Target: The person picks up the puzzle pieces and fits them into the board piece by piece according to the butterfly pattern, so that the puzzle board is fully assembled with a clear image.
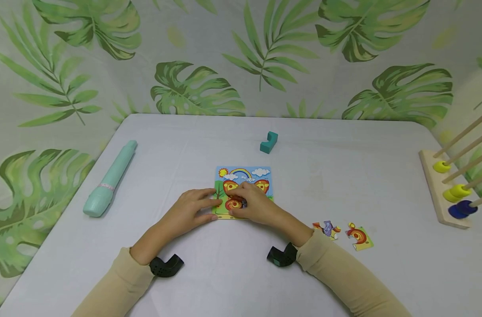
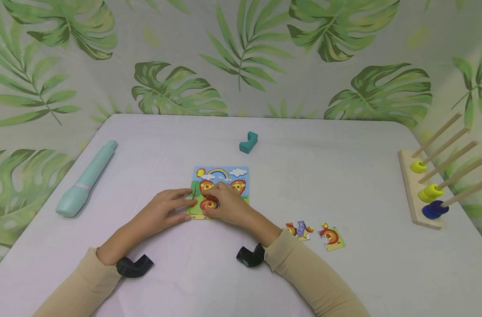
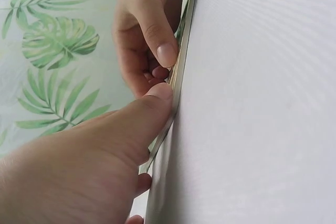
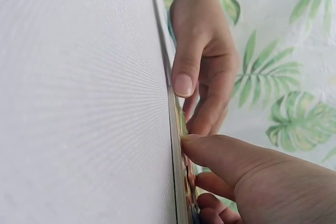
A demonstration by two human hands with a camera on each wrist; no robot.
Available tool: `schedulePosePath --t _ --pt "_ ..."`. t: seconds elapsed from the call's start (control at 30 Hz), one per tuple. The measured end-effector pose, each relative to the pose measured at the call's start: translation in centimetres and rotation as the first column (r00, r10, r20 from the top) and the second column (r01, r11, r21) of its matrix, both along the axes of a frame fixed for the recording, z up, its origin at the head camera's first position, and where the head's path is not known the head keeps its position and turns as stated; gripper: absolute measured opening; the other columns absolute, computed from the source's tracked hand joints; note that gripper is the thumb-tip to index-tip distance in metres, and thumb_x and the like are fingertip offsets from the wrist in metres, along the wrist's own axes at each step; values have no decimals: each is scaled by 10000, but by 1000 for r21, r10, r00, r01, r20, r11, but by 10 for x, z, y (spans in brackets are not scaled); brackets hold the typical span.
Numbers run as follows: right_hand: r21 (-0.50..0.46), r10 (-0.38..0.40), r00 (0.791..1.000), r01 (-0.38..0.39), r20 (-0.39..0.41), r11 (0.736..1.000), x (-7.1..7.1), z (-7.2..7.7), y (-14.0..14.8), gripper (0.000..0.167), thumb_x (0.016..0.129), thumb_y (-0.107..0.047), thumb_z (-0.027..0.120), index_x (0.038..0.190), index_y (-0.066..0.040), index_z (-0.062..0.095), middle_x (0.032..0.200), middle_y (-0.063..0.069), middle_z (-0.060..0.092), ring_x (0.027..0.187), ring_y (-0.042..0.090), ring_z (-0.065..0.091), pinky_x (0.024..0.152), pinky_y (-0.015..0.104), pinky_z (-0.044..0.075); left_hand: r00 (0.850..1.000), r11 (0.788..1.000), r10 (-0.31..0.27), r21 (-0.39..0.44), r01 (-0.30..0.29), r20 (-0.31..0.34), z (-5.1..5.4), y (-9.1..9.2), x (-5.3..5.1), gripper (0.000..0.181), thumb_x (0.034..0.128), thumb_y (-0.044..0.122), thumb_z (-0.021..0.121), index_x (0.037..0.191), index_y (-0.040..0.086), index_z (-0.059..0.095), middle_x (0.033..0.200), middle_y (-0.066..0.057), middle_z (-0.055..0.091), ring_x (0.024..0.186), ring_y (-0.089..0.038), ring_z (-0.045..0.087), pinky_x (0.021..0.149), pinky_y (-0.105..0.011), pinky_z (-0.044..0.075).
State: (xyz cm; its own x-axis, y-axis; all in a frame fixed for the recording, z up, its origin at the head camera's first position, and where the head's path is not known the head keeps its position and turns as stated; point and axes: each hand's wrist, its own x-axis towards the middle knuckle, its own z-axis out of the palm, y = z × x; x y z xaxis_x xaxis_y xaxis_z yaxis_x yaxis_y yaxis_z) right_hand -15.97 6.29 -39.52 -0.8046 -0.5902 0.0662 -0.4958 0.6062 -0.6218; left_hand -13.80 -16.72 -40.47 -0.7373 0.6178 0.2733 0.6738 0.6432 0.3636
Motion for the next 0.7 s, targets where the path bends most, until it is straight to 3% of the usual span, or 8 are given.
schedulePosePath --t 0.37,0.7 --pt "2 19 1000 -19 17 1000 0 2 1 440 799 -261 685 1208 -128 592 980 -30 478 838 95 411 654 260 383 1000 1000 3 -10 -3 24 1 0 0 366 814 317 661 1154 184 632 1275 -97 479 1147 -276 431 955 -458 294" --pt "-14 12 999 -12 34 1000 0 0 1 457 803 -262 684 1223 -124 569 1003 -3 492 881 113 431 708 271 388 999 1000 -9 -4 9 42 -2 0 0 331 830 327 640 1141 216 636 1278 -102 461 1176 -262 395 951 -475 287"
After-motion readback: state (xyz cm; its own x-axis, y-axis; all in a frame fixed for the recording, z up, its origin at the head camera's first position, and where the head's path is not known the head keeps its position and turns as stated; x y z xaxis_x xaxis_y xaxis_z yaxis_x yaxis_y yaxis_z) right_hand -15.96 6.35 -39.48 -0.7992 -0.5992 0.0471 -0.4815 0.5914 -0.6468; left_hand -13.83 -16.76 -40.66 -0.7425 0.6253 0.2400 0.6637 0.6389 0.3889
